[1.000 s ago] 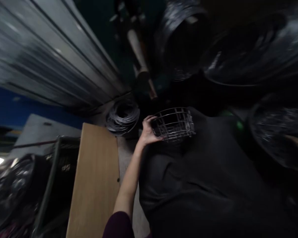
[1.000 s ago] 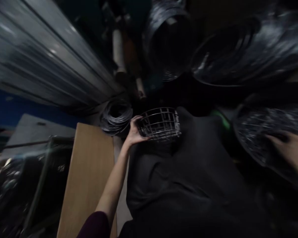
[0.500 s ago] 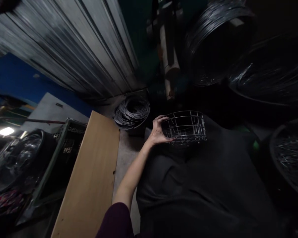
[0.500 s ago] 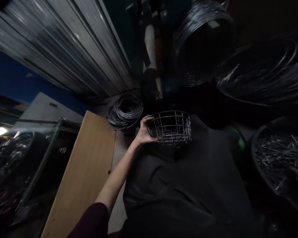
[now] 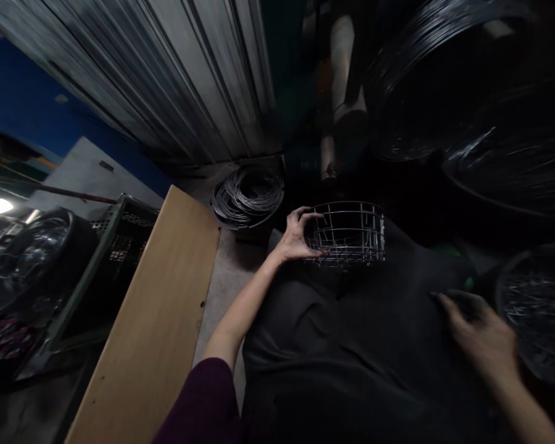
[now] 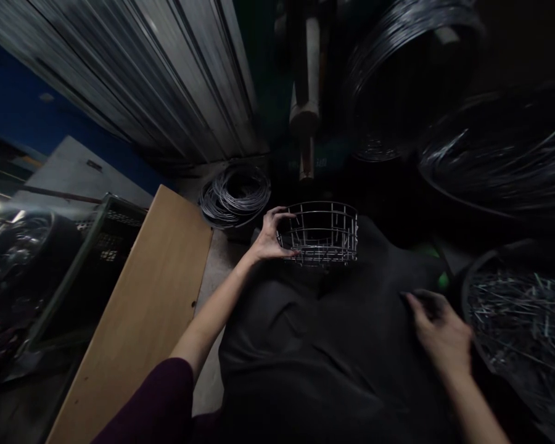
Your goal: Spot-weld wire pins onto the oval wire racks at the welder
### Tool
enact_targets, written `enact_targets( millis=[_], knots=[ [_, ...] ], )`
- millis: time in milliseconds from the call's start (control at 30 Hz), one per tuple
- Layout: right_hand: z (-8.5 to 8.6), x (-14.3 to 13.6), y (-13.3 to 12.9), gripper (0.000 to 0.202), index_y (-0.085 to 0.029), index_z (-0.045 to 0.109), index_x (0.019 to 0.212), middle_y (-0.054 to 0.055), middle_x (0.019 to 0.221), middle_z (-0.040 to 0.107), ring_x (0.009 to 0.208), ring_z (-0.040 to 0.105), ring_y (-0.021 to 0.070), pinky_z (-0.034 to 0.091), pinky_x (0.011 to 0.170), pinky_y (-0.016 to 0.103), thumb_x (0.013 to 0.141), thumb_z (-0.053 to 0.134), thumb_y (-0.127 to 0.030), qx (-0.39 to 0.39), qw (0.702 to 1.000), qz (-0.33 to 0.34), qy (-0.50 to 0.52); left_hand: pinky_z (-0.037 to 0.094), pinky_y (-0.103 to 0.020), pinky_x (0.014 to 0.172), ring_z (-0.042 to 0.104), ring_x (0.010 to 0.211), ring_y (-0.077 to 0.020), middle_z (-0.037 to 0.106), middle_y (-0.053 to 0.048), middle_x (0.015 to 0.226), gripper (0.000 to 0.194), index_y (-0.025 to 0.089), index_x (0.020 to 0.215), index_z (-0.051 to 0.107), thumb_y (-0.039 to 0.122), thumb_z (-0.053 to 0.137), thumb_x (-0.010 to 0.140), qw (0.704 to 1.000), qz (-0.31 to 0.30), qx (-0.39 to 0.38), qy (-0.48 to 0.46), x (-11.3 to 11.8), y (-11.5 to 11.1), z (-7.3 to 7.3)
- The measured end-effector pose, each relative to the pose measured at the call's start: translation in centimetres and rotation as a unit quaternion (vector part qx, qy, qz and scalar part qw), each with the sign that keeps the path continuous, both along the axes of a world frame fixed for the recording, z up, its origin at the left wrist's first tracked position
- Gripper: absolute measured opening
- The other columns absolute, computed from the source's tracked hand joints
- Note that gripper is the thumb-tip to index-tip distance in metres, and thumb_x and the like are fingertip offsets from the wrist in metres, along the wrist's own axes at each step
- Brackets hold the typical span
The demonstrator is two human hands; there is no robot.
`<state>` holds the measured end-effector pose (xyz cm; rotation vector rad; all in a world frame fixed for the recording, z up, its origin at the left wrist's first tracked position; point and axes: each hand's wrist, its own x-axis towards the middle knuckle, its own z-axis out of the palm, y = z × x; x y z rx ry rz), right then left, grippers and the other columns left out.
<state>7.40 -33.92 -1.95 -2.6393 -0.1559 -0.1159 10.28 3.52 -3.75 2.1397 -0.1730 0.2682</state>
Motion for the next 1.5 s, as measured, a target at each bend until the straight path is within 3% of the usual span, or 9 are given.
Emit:
enact_targets(
  millis=[100, 200, 267, 300, 433, 567, 800, 1067, 1500],
  knots=[
    [2.3, 1.5, 2.4, 0.051, -0.025, 0.059, 0.085, 0.010, 0.087, 0.069, 0.076, 0.067, 0.0294, 0.056, 0.066, 0.041, 0.064, 0.063, -0.071, 0.176, 0.977, -0.090, 0.082, 0.035, -0.058, 0.113, 0.037, 0.134, -0.0385, 0.036, -0.013, 0.137, 0.093, 0.025, 0.127, 0.053, 0.044, 0.092, 0.044, 1.000, -0.012, 0.012, 0.009, 0.1, 0.0, 0.2],
    [6.0, 3.7, 6.4, 0.055, -0.022, 0.069, 0.094, 0.007, 0.098, 0.071, 0.090, 0.067, 0.0267, 0.056, 0.084, 0.038, 0.060, 0.074, -0.065, 0.252, 0.940, 0.025, 0.229, 0.034, -0.060, 0.113, 0.035, 0.136, -0.0391, 0.034, -0.012, 0.138, 0.093, 0.026, 0.129, 0.053, 0.043, 0.092, 0.046, 0.999, -0.025, 0.020, 0.007, 0.3, -0.3, 0.7],
    [7.7, 5.3, 9.0, 0.054, -0.019, 0.073, 0.092, 0.008, 0.096, 0.072, 0.092, 0.067, 0.0265, 0.054, 0.087, 0.037, 0.066, 0.070, -0.067, 0.218, 0.915, 0.118, 0.317, 0.034, -0.061, 0.114, 0.033, 0.136, -0.0395, 0.033, -0.013, 0.139, 0.093, 0.026, 0.130, 0.053, 0.042, 0.091, 0.047, 0.999, -0.037, 0.028, 0.012, 0.4, -0.4, 1.2],
    [8.1, 6.0, 10.1, 0.055, -0.019, 0.074, 0.091, 0.008, 0.095, 0.072, 0.091, 0.068, 0.0265, 0.054, 0.086, 0.037, 0.070, 0.067, -0.069, 0.196, 0.918, 0.145, 0.313, 0.034, -0.061, 0.113, 0.033, 0.136, -0.0398, 0.032, -0.013, 0.139, 0.092, 0.026, 0.130, 0.053, 0.042, 0.091, 0.048, 0.998, -0.046, 0.032, 0.014, 0.5, -0.5, 1.4],
    [6.9, 7.3, 12.3, 0.055, -0.021, 0.074, 0.114, 0.007, 0.104, 0.072, 0.082, 0.069, 0.0255, 0.054, 0.067, 0.036, 0.088, 0.050, -0.063, 0.013, 0.960, 0.270, 0.074, 0.035, -0.059, 0.113, 0.031, 0.138, -0.0405, 0.031, -0.015, 0.140, 0.093, 0.025, 0.133, 0.052, 0.040, 0.090, 0.049, 0.997, -0.067, 0.035, 0.004, 0.4, 0.0, 2.2],
    [5.7, 7.3, 13.1, 0.044, -0.024, 0.065, 0.132, 0.005, 0.114, 0.069, 0.066, 0.068, 0.0197, 0.043, 0.046, 0.030, 0.099, 0.044, -0.043, -0.149, 0.898, 0.394, -0.130, 0.034, -0.060, 0.114, 0.032, 0.137, -0.0396, 0.032, -0.013, 0.139, 0.092, 0.027, 0.131, 0.052, 0.044, 0.090, 0.049, 0.999, -0.044, 0.022, -0.010, -0.1, 1.1, 2.3],
    [7.0, 10.4, 15.4, 0.037, -0.021, 0.070, 0.121, 0.001, 0.108, 0.071, 0.058, 0.064, 0.0139, 0.041, 0.044, 0.029, 0.103, 0.039, -0.028, -0.136, 0.822, 0.454, -0.316, 0.035, -0.058, 0.114, 0.034, 0.136, -0.0379, 0.032, -0.012, 0.138, 0.093, 0.026, 0.130, 0.053, 0.048, 0.091, 0.048, 1.000, 0.009, -0.008, -0.026, 1.0, 2.5, 1.6],
    [8.5, 12.7, 16.2, 0.040, -0.018, 0.072, 0.112, -0.001, 0.106, 0.072, 0.055, 0.062, 0.0102, 0.045, 0.046, 0.025, 0.105, 0.034, -0.027, -0.154, 0.802, 0.452, -0.359, 0.032, -0.059, 0.116, 0.031, 0.138, -0.0373, 0.031, -0.011, 0.141, 0.095, 0.030, 0.135, 0.053, 0.040, 0.091, 0.049, 0.999, 0.014, 0.005, -0.032, 4.0, 2.5, 2.1],
    [8.5, 14.1, 16.6, 0.032, -0.022, 0.071, 0.118, 0.000, 0.114, 0.070, 0.057, 0.061, 0.0090, 0.039, 0.050, 0.024, 0.102, 0.043, -0.022, -0.151, 0.803, 0.454, -0.355, 0.033, -0.059, 0.116, 0.032, 0.138, -0.0375, 0.032, -0.011, 0.139, 0.094, 0.030, 0.133, 0.056, 0.045, 0.091, 0.047, 0.999, 0.017, -0.008, -0.030, 5.4, 3.0, 2.5]
  ],
)
